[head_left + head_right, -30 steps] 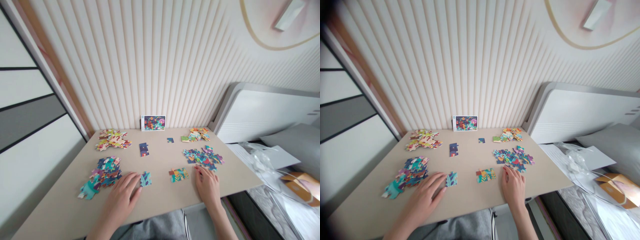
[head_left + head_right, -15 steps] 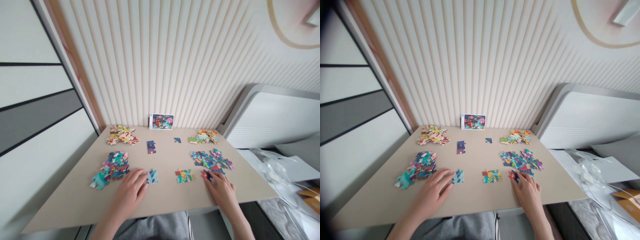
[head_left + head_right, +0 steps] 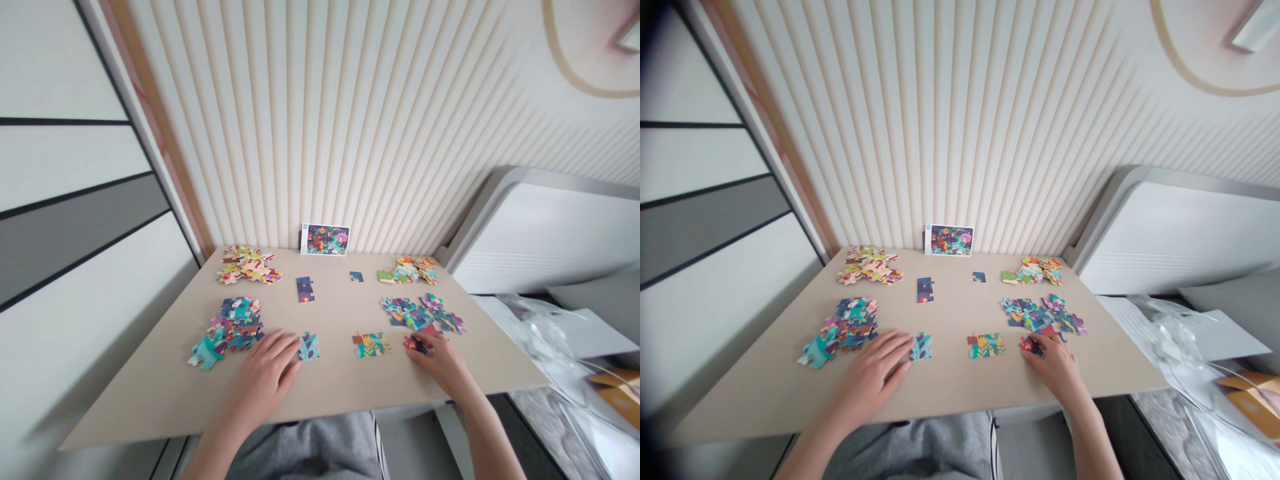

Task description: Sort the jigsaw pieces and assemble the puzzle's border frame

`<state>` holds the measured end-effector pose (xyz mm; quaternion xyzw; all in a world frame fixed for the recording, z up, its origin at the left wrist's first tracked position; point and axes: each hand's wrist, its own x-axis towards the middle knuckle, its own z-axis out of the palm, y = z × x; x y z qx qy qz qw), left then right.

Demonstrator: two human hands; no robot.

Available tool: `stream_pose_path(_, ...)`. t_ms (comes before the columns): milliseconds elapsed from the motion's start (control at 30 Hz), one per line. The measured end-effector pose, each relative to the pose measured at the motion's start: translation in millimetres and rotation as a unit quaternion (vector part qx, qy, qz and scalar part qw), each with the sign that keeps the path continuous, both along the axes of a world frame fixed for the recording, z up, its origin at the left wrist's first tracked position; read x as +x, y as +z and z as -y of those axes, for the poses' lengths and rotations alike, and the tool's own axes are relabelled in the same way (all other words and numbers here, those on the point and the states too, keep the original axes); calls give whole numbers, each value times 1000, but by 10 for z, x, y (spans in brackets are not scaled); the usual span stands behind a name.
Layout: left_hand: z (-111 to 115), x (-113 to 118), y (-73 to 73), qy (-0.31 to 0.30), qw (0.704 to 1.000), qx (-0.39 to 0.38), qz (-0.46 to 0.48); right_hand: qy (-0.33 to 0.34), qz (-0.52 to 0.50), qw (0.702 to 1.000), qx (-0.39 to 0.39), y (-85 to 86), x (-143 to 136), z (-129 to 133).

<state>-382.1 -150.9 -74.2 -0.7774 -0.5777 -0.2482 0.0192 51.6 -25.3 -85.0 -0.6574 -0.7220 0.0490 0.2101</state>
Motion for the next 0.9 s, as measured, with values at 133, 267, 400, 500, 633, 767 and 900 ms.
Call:
stream_pose_path(133, -11, -23, -24, -7, 1000, 6, -16, 7, -31, 999, -39, 96, -29, 24)
stream_pose_path(267, -23, -35, -42, -11, 999, 20, -23, 4, -44, 998, -52, 158, -47, 61)
stream_pose_path(400, -29, -11, -35, -13, 999, 22, -28, 6, -46, 998, -47, 250, -61, 58)
stream_pose_path(500, -31, 3, 37, -10, 1000, 7, -15, 39, -56, 996, -61, 386, -86, 10)
stream_pose_path(633, -122, -98, 261, -37, 998, -43, -14, 117, -149, 978, -90, 594, -323, -121)
stream_pose_path(767, -450, -284, 472, -42, 997, -49, -44, 220, -298, 921, -122, 708, -1011, -293)
stream_pose_path(900, -836, -325, 469, 26, 998, -23, -54, 277, -375, 867, -175, 671, -1887, -502)
